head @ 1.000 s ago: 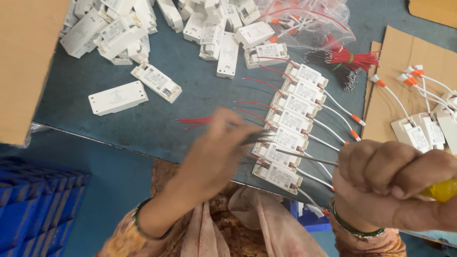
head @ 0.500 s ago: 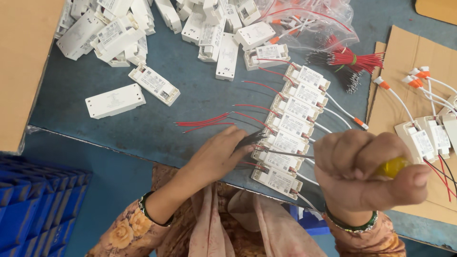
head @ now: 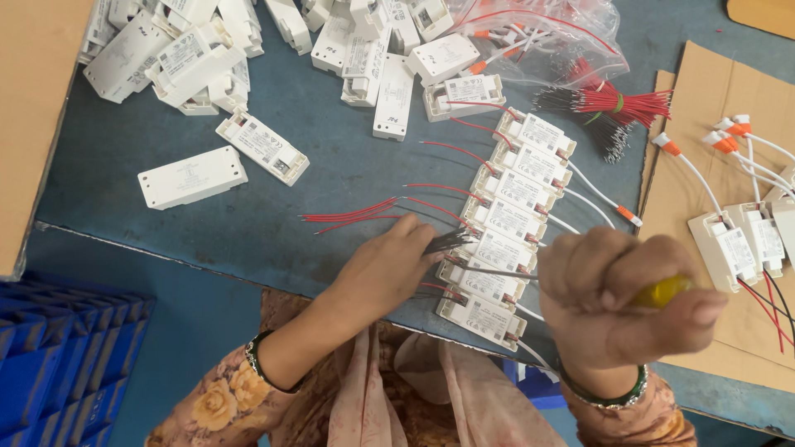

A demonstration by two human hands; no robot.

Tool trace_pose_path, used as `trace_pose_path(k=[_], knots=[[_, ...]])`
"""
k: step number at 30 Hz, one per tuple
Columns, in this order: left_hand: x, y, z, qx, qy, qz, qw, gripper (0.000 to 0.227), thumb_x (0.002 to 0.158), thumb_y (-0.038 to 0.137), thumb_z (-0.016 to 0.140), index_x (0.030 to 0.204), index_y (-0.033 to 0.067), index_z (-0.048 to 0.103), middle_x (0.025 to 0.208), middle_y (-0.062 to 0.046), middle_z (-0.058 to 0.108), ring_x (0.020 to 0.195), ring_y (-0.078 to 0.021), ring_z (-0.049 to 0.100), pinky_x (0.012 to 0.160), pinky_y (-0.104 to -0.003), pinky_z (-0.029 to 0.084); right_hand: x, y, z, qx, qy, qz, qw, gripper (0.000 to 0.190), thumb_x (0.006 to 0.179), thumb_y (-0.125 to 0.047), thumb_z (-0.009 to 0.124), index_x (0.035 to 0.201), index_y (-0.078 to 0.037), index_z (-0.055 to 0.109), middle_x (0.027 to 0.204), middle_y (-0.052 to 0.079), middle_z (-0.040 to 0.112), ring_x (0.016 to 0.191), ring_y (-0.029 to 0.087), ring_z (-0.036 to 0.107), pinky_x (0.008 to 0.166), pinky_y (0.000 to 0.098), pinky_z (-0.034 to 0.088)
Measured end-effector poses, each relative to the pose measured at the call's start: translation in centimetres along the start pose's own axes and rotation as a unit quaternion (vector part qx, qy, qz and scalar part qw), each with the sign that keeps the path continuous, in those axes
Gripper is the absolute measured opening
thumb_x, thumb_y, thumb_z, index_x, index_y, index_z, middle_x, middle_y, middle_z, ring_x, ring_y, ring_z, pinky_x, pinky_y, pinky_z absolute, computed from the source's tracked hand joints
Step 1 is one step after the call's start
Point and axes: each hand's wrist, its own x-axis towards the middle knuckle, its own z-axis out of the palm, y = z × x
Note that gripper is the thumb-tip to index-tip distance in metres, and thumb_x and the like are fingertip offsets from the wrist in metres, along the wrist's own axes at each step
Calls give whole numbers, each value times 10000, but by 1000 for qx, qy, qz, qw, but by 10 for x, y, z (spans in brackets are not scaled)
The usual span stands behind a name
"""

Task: The person organizes a row of led drivers, uses a screwdriver to tighten components on each driver one at a time, and then gathers and counts bunches of wires by hand.

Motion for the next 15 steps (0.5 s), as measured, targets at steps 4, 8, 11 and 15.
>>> trace_pose_path(k=[4, 8, 11, 15], knots=[[4, 0, 5, 26, 4, 20, 999, 217, 913, 171, 669, 1068, 44, 587, 1035, -165, 587, 873, -406, 659, 697, -514, 523, -4, 3, 5, 3, -14, -23, 1000, 583, 1004, -641, 415, 759, -114, 379, 497, 3, 319, 414, 88, 196, 387, 294, 216], [4, 0, 8, 33, 22, 37, 999, 227, 894, 148, 678, 1082, 56, 590, 1033, -160, 589, 856, -398, 670, 686, -502, 533, -4, 5, 6, -2, -18, -24, 1000, 580, 1008, -634, 429, 762, -112, 374, 510, 3, 315, 420, 90, 202, 388, 290, 218], [1, -1, 10, 35, 26, 38, 998, 232, 892, 152, 685, 1075, 51, 585, 1027, -161, 585, 845, -394, 674, 674, -497, 533, -3, 2, 7, -13, -13, -17, 1000, 576, 1034, -626, 430, 787, -109, 367, 510, 7, 316, 432, 89, 204, 399, 284, 217], [-3, -3, 16, 47, 31, 27, 998, 241, 884, 144, 679, 1074, 39, 576, 1032, -164, 584, 813, -391, 674, 657, -492, 537, 0, 2, 13, -24, -3, -24, 999, 565, 1051, -605, 427, 793, -108, 351, 507, 3, 308, 429, 78, 196, 399, 271, 204]])
